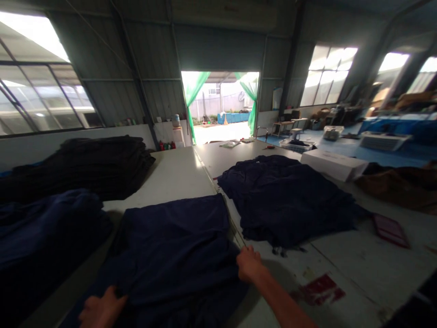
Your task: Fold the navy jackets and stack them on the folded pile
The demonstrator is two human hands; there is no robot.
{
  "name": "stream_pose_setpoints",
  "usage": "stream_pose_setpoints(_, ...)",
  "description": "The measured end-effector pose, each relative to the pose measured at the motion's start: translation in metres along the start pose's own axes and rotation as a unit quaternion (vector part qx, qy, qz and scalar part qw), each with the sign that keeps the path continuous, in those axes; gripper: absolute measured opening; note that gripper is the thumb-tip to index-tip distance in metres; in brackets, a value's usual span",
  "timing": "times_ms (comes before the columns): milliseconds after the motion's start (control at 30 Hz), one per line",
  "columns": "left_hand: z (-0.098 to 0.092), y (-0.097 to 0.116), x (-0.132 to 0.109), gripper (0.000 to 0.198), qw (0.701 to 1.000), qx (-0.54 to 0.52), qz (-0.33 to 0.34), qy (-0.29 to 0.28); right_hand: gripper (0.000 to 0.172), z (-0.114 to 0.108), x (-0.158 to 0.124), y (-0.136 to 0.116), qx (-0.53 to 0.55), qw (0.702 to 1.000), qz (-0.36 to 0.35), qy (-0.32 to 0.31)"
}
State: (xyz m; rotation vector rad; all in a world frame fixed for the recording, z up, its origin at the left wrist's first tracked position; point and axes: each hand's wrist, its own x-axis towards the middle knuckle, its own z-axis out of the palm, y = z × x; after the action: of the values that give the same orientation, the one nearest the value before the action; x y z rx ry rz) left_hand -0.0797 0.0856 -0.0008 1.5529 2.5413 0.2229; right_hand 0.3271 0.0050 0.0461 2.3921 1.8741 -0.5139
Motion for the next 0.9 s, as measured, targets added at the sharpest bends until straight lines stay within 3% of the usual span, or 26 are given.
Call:
stream_pose_setpoints(67, -0.008, 0.018, -0.017, 0.049, 0.996, 0.067, 0.042, 0.032, 0.036, -0.003, 0.003, -0.018, 0.021, 0.998, -0.051, 0.039)
stream_pose_setpoints(167, -0.009, 0.034, -0.032, 0.049, 0.979, 0.113, 0.17, -0.025, 0.043, 0.0, 0.006, -0.053, 0.052, 0.99, -0.093, 0.088)
stream_pose_setpoints(233, 0.002, 0.031, -0.034, 0.058, 0.974, 0.12, 0.176, -0.075, 0.062, 0.011, 0.006, -0.073, 0.042, 0.992, -0.093, 0.075)
stream_pose_setpoints(300, 0.018, 0.018, -0.032, 0.069, 0.981, 0.102, 0.133, -0.099, 0.079, 0.029, 0.006, -0.083, 0.019, 0.996, -0.085, 0.037)
stream_pose_setpoints(400, 0.039, -0.001, -0.032, 0.072, 0.99, 0.071, 0.091, -0.084, 0.084, 0.061, 0.009, -0.075, 0.003, 0.996, -0.086, -0.005)
stream_pose_setpoints(500, 0.042, -0.002, -0.036, 0.071, 0.992, 0.056, 0.08, -0.081, 0.078, 0.076, 0.024, -0.054, -0.004, 0.991, -0.132, 0.006)
stream_pose_setpoints(633, 0.024, 0.014, -0.043, 0.065, 0.983, 0.032, 0.096, -0.15, 0.072, 0.058, 0.05, -0.052, -0.051, 0.993, -0.098, -0.031)
stream_pose_setpoints(733, 0.013, 0.012, -0.053, 0.058, 0.975, 0.067, 0.163, -0.136, 0.07, 0.042, 0.048, -0.071, -0.072, 0.996, -0.027, -0.044)
stream_pose_setpoints(800, 0.013, 0.003, -0.061, 0.058, 0.972, 0.087, 0.184, -0.116, 0.068, 0.044, 0.035, -0.081, -0.064, 0.997, -0.034, -0.035)
stream_pose_setpoints(900, 0.023, -0.012, -0.07, 0.061, 0.976, 0.074, 0.149, -0.139, 0.066, 0.064, 0.017, -0.079, -0.058, 0.995, -0.065, -0.042)
